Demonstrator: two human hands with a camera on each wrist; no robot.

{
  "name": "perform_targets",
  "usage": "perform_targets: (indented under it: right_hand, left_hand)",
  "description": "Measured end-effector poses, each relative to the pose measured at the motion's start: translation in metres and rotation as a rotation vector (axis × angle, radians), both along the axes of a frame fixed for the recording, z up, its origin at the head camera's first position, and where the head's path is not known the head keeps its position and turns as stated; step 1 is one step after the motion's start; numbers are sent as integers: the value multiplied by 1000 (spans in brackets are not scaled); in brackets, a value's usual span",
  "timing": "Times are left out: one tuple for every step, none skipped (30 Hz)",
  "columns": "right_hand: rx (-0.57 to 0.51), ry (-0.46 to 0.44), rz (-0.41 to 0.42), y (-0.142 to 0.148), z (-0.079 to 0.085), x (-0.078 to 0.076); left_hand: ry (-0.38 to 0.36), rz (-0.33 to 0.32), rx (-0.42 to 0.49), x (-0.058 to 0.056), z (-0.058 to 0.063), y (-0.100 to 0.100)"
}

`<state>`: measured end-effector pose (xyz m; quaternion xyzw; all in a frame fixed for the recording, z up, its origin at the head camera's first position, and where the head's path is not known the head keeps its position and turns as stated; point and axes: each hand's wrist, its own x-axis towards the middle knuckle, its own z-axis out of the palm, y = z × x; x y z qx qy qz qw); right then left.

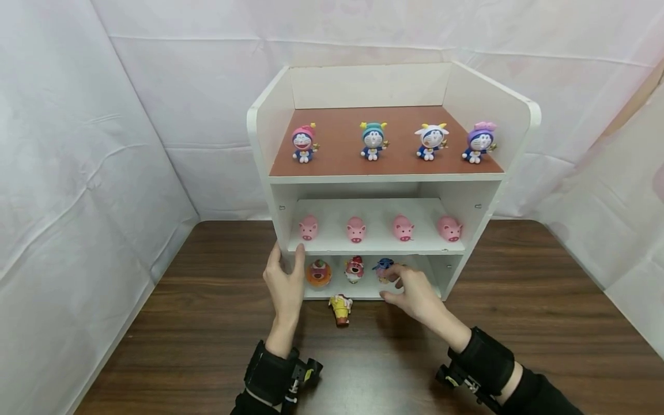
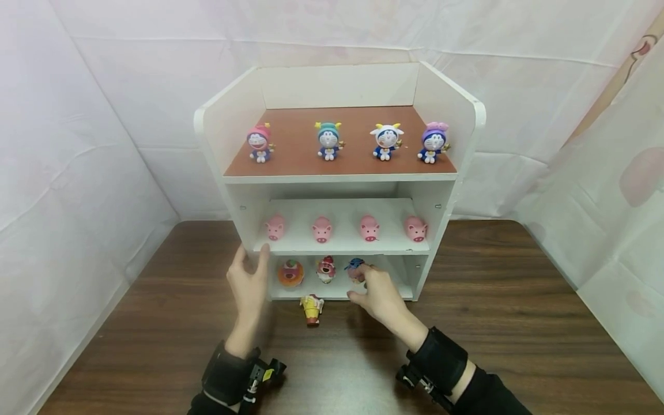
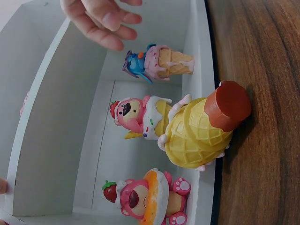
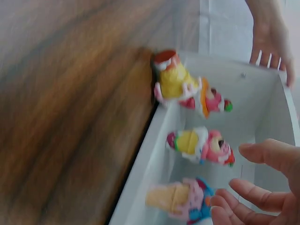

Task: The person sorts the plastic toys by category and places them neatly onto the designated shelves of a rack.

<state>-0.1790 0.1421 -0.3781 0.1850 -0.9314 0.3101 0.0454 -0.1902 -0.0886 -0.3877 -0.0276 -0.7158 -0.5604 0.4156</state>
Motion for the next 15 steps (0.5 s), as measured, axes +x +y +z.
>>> perform_targets:
  right_hand:
    - [-7,-7,13,-3,-2,1]
    - [-16,-17,28,-5,-3,1]
    - [-24,-24,43,-8,-5,1]
    - [-29,-33,56,-11,-7,2]
    - [-34,-40,69,-14,-9,2]
    - [-39,-47,83,-17,-12,2]
    - [-43,-52,98,-20,-14,1]
    - [-46,-56,115,-23,-17,1]
    - [-51,-59,131,-27,-19,1]
    - [-55,-61,145,-30,-21,0]
    - [-59,-60,158,-33,-23,0]
    - [-62,-62,170,-36,-25,-1]
    - [-65,-67,182,-39,-27,-1]
    - [-66,-72,192,-42,-28,-2]
    - [-66,-80,199,-45,-29,-2]
  left_hand:
    - [-2,1,0,0,0,0]
    - [-4,3,-1,0,0,0]
    - [-5,5,-1,0,0,0]
    - [-6,6,-1,0,0,0]
    - [-6,6,-1,0,1,0]
    - [-8,7,0,0,0,0]
    - [-12,9,0,0,1,1]
    - [-12,10,0,0,0,0]
    - [-12,9,0,0,0,0]
    - [-14,7,0,0,0,0]
    - [-15,6,0,0,0,0]
    - [-17,6,-1,0,0,0]
    - [-17,6,-2,0,0,0]
    - [-16,5,-3,0,0,0]
    - [-17,5,-4,1,1,0]
